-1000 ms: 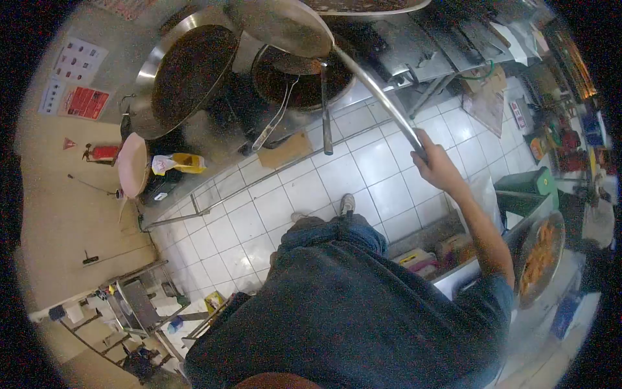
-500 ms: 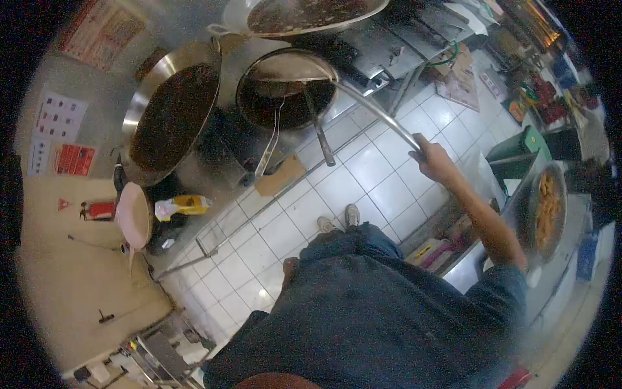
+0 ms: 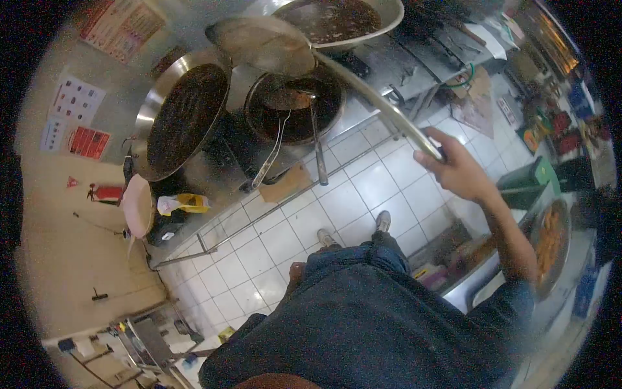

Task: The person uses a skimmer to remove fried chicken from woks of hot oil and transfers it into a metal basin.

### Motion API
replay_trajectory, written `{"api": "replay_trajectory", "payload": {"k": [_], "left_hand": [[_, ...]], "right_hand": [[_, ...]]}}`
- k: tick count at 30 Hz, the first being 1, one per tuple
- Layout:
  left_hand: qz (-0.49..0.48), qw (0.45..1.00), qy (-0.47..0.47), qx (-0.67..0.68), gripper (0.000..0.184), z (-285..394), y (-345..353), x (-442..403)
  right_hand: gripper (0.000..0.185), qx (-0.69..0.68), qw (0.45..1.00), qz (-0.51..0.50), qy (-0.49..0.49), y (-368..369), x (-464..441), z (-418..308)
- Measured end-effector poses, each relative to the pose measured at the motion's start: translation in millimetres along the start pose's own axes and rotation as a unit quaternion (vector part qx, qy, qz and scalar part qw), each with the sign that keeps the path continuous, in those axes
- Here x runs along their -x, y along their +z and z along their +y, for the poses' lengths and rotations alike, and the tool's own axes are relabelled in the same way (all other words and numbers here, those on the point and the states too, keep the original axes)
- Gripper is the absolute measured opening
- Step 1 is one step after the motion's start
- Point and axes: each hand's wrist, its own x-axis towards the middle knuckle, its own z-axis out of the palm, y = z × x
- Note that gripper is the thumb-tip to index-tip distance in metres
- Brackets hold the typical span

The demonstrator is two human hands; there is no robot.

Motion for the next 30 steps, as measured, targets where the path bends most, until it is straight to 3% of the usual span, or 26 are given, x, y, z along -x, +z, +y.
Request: {"api": "replay_trajectory", "payload": {"k": [1,3,4,6,7,9,10,13,16,20,23,26,27,28,29,30], "left_hand": [[0.016,0.999,0.027,-0.016,0.028,-11,15,-4],[0.004,0.993,-0.113,0.014,0.029,28,33,14],[-0.002,0.983,-0.182,0.028,0.03,56,40,28],[0.004,0.984,-0.162,-0.078,0.034,-2,83,10],[0.009,0.979,-0.154,-0.131,0.036,-28,104,2],[0.017,0.98,-0.162,-0.118,0.036,-25,129,24],[0.022,0.981,-0.166,-0.102,0.036,-18,138,35],[0.042,0.984,-0.165,-0.045,0.037,4,153,48],[0.06,0.984,-0.168,0.003,0.038,19,164,53],[0.08,0.983,-0.158,0.054,0.039,36,168,30],[0.093,0.979,-0.154,0.098,0.04,54,171,9],[0.107,0.977,-0.135,0.128,0.04,79,163,-11],[0.109,0.976,-0.13,0.134,0.041,90,160,-17],[0.111,0.977,-0.122,0.139,0.041,100,157,-24],[0.116,0.975,-0.113,0.152,0.041,112,156,-31],[0.123,0.972,-0.105,0.171,0.041,118,157,-35]], "right_hand": [[0.046,-0.033,0.999,0.014,0.022,-16,-3,-2],[0.054,-0.101,0.993,0.04,0.034,-50,-16,1],[0.055,-0.066,0.995,0.068,0.034,-69,-27,4],[0.056,-0.033,0.998,0.049,-0.019,-114,-60,16],[0.05,0.081,0.985,0.133,-0.081,-147,-105,60],[0.048,0.177,0.967,0.156,-0.098,-186,-153,70],[0.052,0.162,0.98,0.101,-0.055,-197,-157,40],[0.05,0.265,0.904,0.218,-0.255,-238,-246,89],[0.047,0.23,0.945,0.162,-0.166,-261,-284,79],[0.041,0.306,0.922,0.177,-0.16,-274,-344,98],[0.038,0.302,0.941,0.12,-0.092,-257,-345,80],[0.032,0.166,0.983,-0.064,-0.036,-239,-350,69],[0.029,0.059,0.99,-0.125,0.025,-234,-349,67],[0.026,-0.042,0.979,-0.171,0.098,-229,-349,66],[0.021,-0.202,0.935,-0.209,0.202,-221,-352,65],[0.018,-0.257,0.909,-0.218,0.244,-209,-347,57]]}}
